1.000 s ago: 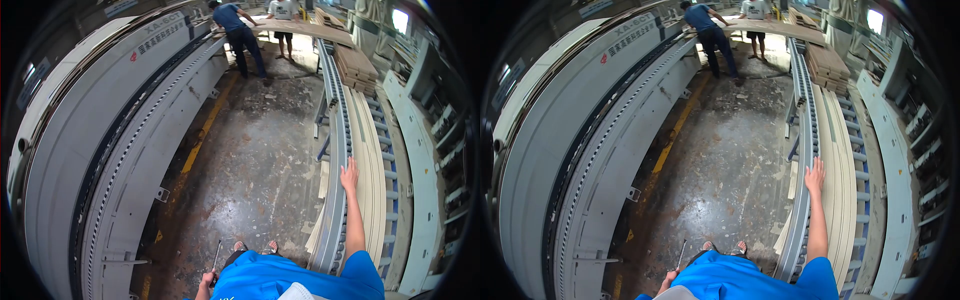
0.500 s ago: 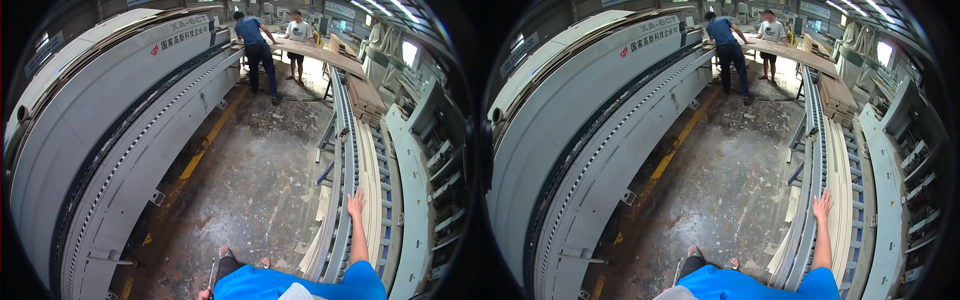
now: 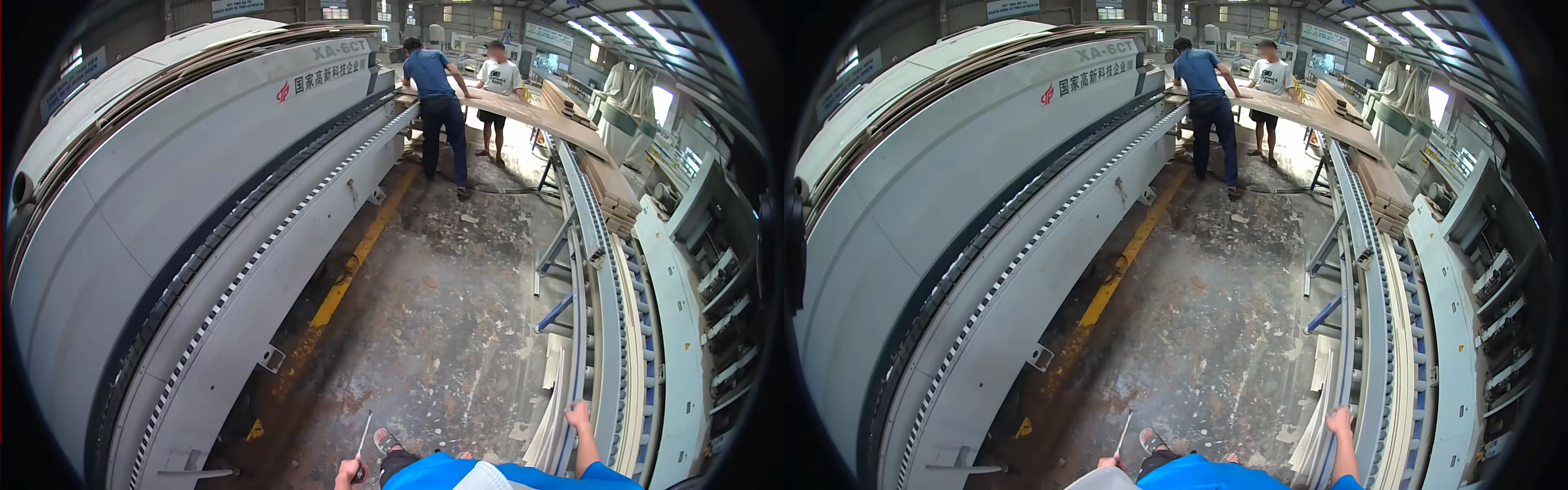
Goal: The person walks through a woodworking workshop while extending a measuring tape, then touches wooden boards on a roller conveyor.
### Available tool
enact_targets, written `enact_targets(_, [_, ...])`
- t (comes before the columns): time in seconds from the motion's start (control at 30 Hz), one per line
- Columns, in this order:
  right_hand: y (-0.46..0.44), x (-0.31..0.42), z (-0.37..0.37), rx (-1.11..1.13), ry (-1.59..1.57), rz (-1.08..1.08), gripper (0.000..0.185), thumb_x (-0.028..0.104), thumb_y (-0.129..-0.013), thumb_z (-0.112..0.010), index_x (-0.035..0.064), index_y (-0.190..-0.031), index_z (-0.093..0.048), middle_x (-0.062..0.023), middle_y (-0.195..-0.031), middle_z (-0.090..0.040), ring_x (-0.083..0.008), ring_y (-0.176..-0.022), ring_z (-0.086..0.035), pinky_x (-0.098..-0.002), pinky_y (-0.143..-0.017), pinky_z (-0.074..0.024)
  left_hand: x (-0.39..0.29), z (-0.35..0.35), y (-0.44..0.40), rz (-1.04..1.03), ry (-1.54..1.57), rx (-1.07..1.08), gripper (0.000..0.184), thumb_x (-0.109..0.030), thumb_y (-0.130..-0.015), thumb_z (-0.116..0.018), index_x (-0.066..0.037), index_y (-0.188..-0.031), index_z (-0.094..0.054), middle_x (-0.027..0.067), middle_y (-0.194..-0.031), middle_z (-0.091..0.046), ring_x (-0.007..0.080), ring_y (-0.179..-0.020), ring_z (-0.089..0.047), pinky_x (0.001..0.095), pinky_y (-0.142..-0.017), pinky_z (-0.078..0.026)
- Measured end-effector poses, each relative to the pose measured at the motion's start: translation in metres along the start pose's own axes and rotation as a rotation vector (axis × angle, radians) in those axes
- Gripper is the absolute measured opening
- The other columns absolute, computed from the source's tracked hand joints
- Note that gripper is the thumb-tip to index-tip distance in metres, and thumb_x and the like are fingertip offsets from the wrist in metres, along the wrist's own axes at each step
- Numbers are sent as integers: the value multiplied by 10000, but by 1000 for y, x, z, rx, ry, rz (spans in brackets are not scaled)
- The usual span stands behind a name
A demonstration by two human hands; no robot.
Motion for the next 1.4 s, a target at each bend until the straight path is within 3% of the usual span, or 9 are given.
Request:
enact_targets(0.03, [0, -8, -11, -1, 2, -2, 177, 148, -639, -628, 33, -774, -629, -165, -1086, -523, -299, -1027, -482, -346, -887, -371, -13, 18, -2, 0, -1, 3, 428, -420, -807, -474, -41, -716, -651, 94, -722, -621, 174, -672, -585, 322, -618, -446])
enact_targets(0.1, [-2, -20, -33, 569, -106, -154, 379, 291, -637, -653, 25, -904, -617, -148, -1025, -565, -253, -998, -513, -353, -886, -363, -48, 50, -16, -56, 119, 66, 442, -360, -844, -447, -12, -625, -609, 65, -565, -567, 167, -517, -534, 320, -513, -415])
enact_targets(0.23, [22, 2, -37, 570, -80, -217, 379, 318, -665, -646, 27, -908, -625, -132, -941, -604, -226, -907, -558, -297, -816, -416, -83, 91, -35, -50, 80, 29, 441, -432, -809, -465, -49, -704, -655, 84, -700, -621, 159, -695, -583, 311, -666, -434])
enact_targets(0.67, [11, 36, -92, 736, 21, -515, 263, 289, -724, -597, 75, -868, -646, -15, -855, -632, -144, -791, -590, -315, -674, -474, -181, 63, -35, -173, 85, 133, 427, -420, -815, -469, -58, -688, -657, 52, -640, -601, 122, -626, -547, 280, -627, -429])
enact_targets(0.8, [-34, 29, -147, 769, -1, -462, 247, 284, -736, -586, 82, -867, -642, 1, -802, -633, -135, -736, -594, -291, -642, -471, -212, 71, -56, -151, 119, 165, 430, -405, -822, -467, -39, -690, -651, 56, -640, -599, 119, -608, -545, 280, -612, -432])
enact_targets(0.93, [-101, 29, -223, 826, 226, -105, 220, 260, -750, -568, 101, -884, -638, 9, -776, -628, -123, -666, -589, -273, -598, -465, -235, 95, -82, -53, 190, 160, 437, -385, -829, -465, -8, -687, -634, 70, -634, -596, 129, -566, -544, 288, -559, -440])
enact_targets(1.0, [-119, 124, -200, 780, -359, -420, 197, 199, -753, -551, 103, -903, -635, -20, -768, -627, -113, -646, -585, -262, -569, -459, -243, 109, -102, 4, 180, 72, 432, -370, -832, -465, 1, -675, -623, 85, -629, -593, 140, -547, -548, 303, -521, -443])
enact_targets(1.27, [-222, 208, -169, 691, -481, -298, 168, 80, -731, -530, 40, -858, -631, -52, -714, -624, -110, -586, -577, -262, -497, -450, -347, 134, -128, 219, 146, 151, 446, -384, -837, -440, -5, -705, -634, 91, -682, -612, 176, -640, -590, 328, -595, -454])
enact_targets(1.4, [-252, 222, -151, 556, -582, -345, 128, 88, -734, -527, 36, -776, -637, -74, -699, -619, -134, -562, -575, -294, -480, -453, -410, 121, -175, 65, -28, 43, 432, -401, -835, -431, -40, -745, -651, 84, -731, -624, 187, -735, -596, 325, -669, -447])
Point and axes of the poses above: each hand's wrist, its own y-axis away from the middle knuckle, its own z-axis out of the back of the hand, x = y × z, the point moved 1 cm from there along -y, towards the middle knuckle
